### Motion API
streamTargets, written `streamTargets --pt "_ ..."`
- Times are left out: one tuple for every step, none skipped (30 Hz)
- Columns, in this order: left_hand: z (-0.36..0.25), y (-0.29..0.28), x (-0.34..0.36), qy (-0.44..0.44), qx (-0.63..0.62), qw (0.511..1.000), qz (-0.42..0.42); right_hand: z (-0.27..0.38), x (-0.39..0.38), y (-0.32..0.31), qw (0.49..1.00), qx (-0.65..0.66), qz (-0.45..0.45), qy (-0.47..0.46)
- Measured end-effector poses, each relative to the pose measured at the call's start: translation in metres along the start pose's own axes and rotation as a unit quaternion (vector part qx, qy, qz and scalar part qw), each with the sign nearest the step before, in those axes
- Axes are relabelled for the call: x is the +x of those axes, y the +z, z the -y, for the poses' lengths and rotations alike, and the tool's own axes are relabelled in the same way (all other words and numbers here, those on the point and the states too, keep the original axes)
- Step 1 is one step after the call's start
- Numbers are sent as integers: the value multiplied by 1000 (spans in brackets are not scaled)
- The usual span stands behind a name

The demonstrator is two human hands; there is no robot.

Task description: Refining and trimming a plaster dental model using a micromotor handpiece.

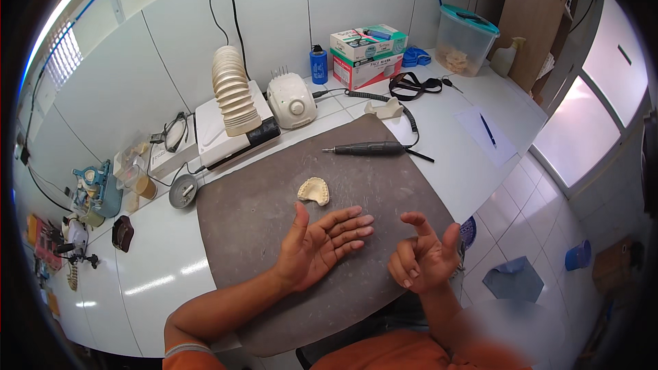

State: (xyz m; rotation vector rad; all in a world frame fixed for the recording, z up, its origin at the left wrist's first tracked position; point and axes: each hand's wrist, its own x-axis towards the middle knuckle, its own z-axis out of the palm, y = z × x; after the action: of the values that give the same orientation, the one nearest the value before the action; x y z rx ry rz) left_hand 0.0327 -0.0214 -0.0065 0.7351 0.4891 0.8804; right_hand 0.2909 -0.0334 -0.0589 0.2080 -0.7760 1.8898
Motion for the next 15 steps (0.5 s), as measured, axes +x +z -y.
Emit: streamTargets --pt "0 1 0 -4 16 1000 -3 0 0 0 1000 -11 -3 -6" --pt "2 -1 0 -3 16 1000 -2 0 1 2 1000 -11 -2 -6" --pt "6 -6 0 8 -20 1000 13 -2 2 6 1000 -11 -16 -14" --pt "7 -8 -1 19 -54 998 28 -3 2 9 999 -11 -30 -23" --pt "9 -6 -3 20 -53 998 28 -5 -1 3 999 -10 -28 -22" --pt "10 -2 -3 27 69 997 -30 -6 -2 -4 999 -14 -19 -31" --pt "8 2 -4 33 191 977 -87 -6 -2 -9 999 -18 -9 -39" --pt "1 7 -6 34 191 977 -86 -7 -6 -9 999 -19 -8 -39" --pt "-12 13 -8 -12 389 917 -82 -7 -3 6 990 -100 -89 -48" --pt "-19 17 -11 -58 570 816 -77 -8 -1 16 968 -178 -169 -56" --pt "-16 17 -13 58 574 814 -63 -9 1 19 968 -177 -167 -56" --pt "-10 12 -13 59 576 813 -67 -11 2 21 964 -198 -172 -43" --pt "-3 3 -7 175 585 790 -64 -11 4 23 959 -219 -177 -31" --pt "0 -2 -4 288 586 755 -61 -11 4 18 960 -218 -173 -30" --pt "-2 2 -4 289 585 755 -59 -10 1 10 975 -183 -119 -31"
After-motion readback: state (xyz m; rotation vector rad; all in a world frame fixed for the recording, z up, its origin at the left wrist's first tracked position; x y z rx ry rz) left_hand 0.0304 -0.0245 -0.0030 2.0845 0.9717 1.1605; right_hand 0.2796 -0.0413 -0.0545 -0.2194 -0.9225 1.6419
